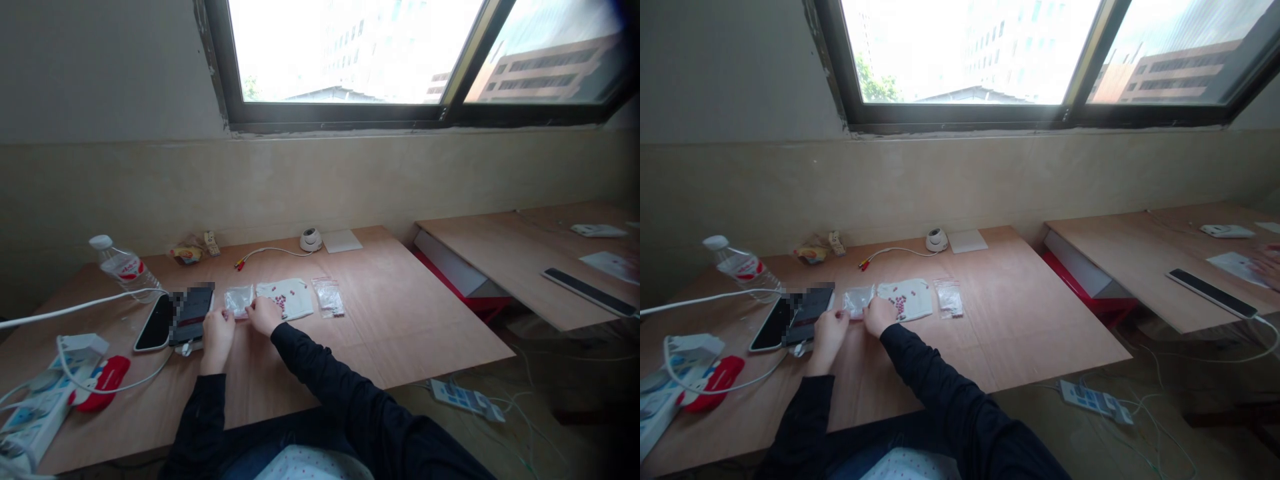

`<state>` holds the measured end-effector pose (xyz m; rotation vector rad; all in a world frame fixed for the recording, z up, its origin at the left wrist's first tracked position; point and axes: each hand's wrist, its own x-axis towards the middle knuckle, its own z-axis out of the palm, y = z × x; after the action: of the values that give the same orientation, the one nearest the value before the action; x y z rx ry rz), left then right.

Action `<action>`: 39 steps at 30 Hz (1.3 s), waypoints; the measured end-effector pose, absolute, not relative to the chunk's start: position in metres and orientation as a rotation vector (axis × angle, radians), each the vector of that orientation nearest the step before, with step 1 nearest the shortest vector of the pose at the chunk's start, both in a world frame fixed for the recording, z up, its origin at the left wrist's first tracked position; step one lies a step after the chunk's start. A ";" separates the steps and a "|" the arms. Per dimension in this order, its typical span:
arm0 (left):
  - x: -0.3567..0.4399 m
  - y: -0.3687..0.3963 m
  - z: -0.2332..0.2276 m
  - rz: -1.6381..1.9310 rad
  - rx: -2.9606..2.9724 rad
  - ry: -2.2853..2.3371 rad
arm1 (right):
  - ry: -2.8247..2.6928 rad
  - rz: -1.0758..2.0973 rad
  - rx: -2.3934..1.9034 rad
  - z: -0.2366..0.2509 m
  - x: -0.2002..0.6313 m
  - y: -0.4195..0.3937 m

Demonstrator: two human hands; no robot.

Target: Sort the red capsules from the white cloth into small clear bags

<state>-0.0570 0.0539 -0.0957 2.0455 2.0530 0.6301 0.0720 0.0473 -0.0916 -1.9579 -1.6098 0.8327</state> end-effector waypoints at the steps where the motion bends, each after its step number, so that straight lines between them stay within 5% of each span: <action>1: -0.057 0.054 -0.098 0.615 2.052 2.054 | -1.627 0.820 -1.980 -0.092 0.070 0.048; 11: -0.053 0.052 -0.103 0.600 2.070 2.091 | -1.645 0.696 -2.059 -0.089 0.078 0.045; 23: -0.013 0.027 -0.097 1.014 1.971 1.785 | -0.943 0.339 -2.391 -0.114 0.217 -0.009; 39: 0.027 0.002 -0.086 1.101 1.660 1.286 | -0.930 0.477 -1.900 -0.121 0.243 -0.039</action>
<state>0.0271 0.0022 -0.0857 1.6604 1.2855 1.1015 0.2427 -0.0387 -0.1213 -1.8999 -0.9304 0.4772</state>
